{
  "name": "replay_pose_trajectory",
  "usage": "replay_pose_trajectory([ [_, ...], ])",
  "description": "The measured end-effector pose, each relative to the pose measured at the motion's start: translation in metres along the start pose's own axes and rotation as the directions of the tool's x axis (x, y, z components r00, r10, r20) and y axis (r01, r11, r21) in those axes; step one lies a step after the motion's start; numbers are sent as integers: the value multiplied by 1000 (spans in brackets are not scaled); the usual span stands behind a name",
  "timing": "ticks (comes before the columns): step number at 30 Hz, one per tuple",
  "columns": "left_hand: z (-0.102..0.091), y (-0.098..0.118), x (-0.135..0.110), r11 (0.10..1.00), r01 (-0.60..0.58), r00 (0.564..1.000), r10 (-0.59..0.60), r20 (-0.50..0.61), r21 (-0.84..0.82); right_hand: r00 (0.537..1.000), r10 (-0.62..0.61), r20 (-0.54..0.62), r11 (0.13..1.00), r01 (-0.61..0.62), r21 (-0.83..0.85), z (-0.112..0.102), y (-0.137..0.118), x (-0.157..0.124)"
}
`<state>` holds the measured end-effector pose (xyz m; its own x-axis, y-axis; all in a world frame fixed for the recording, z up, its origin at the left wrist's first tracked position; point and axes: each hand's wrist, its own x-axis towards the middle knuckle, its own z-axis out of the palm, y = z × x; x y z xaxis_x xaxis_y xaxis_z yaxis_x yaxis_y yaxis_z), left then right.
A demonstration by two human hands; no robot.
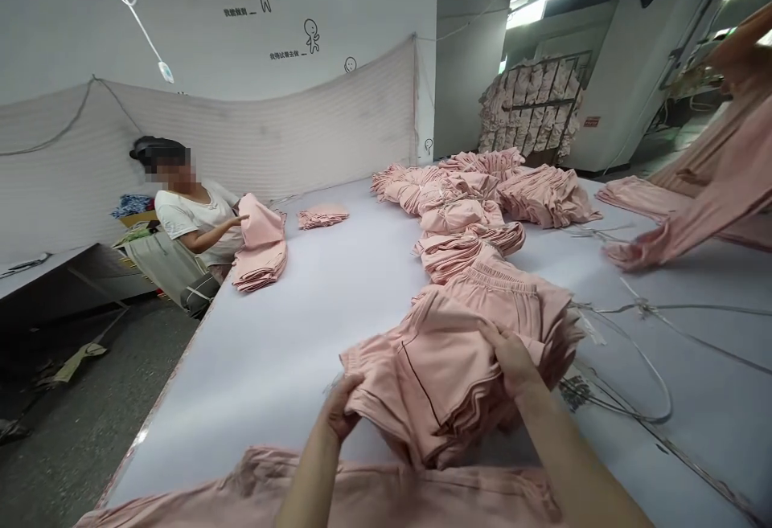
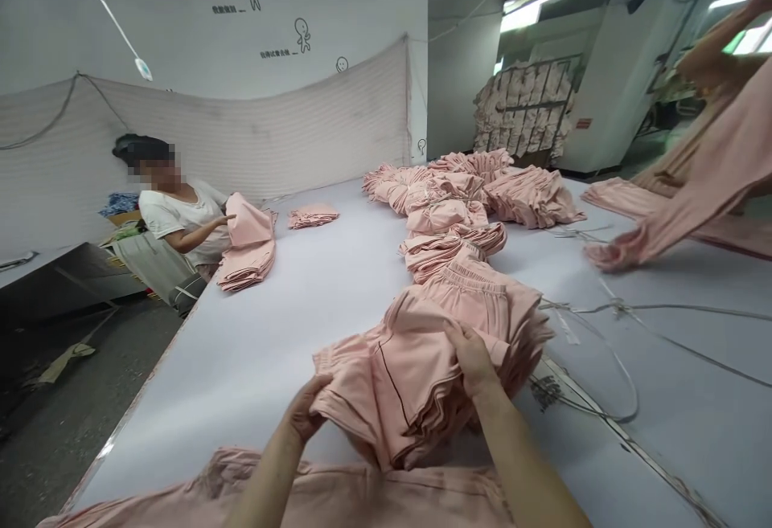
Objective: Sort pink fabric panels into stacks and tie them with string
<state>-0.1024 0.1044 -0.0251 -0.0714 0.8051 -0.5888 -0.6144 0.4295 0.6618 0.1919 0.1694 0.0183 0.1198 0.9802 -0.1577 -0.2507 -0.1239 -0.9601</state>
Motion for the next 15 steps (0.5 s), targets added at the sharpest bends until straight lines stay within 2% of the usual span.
replay_pose_trajectory([
  [2,-9,27,-27,994,-105,994,106,37,-23,1000,15,-27,998,-13,56,-2,-13,-9],
  [4,-24,54,-55,979,-200,978,202,45,-44,1000,-6,15,998,5,66,0,-22,-20],
  [6,-44,78,-83,951,-304,952,305,0,-48,996,-13,88,997,6,74,5,-30,-33],
  [8,-67,94,-110,907,-420,905,416,-85,-38,991,-2,137,996,-11,93,12,-38,-47],
  [10,-91,104,-135,848,-530,834,519,-185,-9,988,10,153,995,-24,94,19,-47,-65],
  [12,-118,109,-158,807,-590,774,576,-263,32,987,18,162,998,-28,58,25,-54,-84],
  [13,-132,110,-168,807,-589,765,576,-288,47,985,27,171,999,-33,31,28,-57,-95],
  [15,-165,110,-188,843,-536,796,522,-306,45,981,61,186,998,-56,-34,34,-56,-117],
])
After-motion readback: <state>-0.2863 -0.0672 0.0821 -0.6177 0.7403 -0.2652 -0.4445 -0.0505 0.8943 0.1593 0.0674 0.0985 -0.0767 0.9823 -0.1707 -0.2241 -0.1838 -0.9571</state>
